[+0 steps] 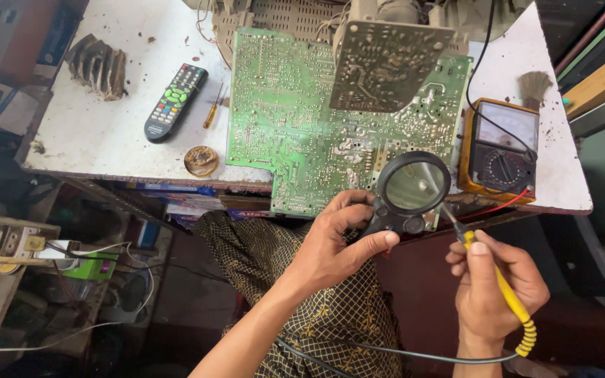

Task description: The person uses a magnifying glass to inspect a green circuit board while holding a soldering iron. They appear to be examining specific components or solder joints on the board.

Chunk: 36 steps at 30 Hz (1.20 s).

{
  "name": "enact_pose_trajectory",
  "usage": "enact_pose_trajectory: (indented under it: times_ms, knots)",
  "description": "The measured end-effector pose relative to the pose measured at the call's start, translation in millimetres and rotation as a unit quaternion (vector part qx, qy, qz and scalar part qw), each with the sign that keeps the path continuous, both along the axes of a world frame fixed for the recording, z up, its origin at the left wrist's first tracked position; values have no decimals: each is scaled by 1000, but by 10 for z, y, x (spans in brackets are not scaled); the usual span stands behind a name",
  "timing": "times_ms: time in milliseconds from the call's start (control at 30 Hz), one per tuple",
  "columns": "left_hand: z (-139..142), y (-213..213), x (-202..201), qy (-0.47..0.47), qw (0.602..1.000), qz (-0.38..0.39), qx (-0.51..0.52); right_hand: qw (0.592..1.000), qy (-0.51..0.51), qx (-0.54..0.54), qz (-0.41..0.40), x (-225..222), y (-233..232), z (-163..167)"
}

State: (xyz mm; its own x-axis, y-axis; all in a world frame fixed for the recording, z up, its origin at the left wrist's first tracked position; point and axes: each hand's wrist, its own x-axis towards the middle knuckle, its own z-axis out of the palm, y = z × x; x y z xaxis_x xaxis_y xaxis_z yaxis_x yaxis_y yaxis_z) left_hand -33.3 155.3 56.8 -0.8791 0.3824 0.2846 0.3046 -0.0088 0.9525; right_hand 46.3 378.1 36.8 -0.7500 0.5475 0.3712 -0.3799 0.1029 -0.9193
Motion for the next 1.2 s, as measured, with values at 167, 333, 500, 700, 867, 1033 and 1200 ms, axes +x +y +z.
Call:
enact_pose_trajectory:
  times_ms: [167,333,500,700,867,1033,1200]
  knots:
    - [4,5,16,-7,1000,-4,14,987,-17,158,-7,30,-116,167]
    - [13,0,23,-26,1000,-2,14,964,-19,263,-19,-7,-195,288]
    - [13,-1,21,-20,1000,3,10,954,-11,297,-28,-46,-242,356]
    - [-7,7,10,-9,1000,4,7,936,-11,349,-35,-52,-283,414]
    - [-12,5,12,28,1000,10,6,938,-1,344,-40,-51,-271,405]
    - [7,15,24,-14,1000,11,8,944,-15,325,-50,-57,-249,362]
    - [21,5,15,-18,1000,6,14,941,-8,335,-52,-73,-239,352]
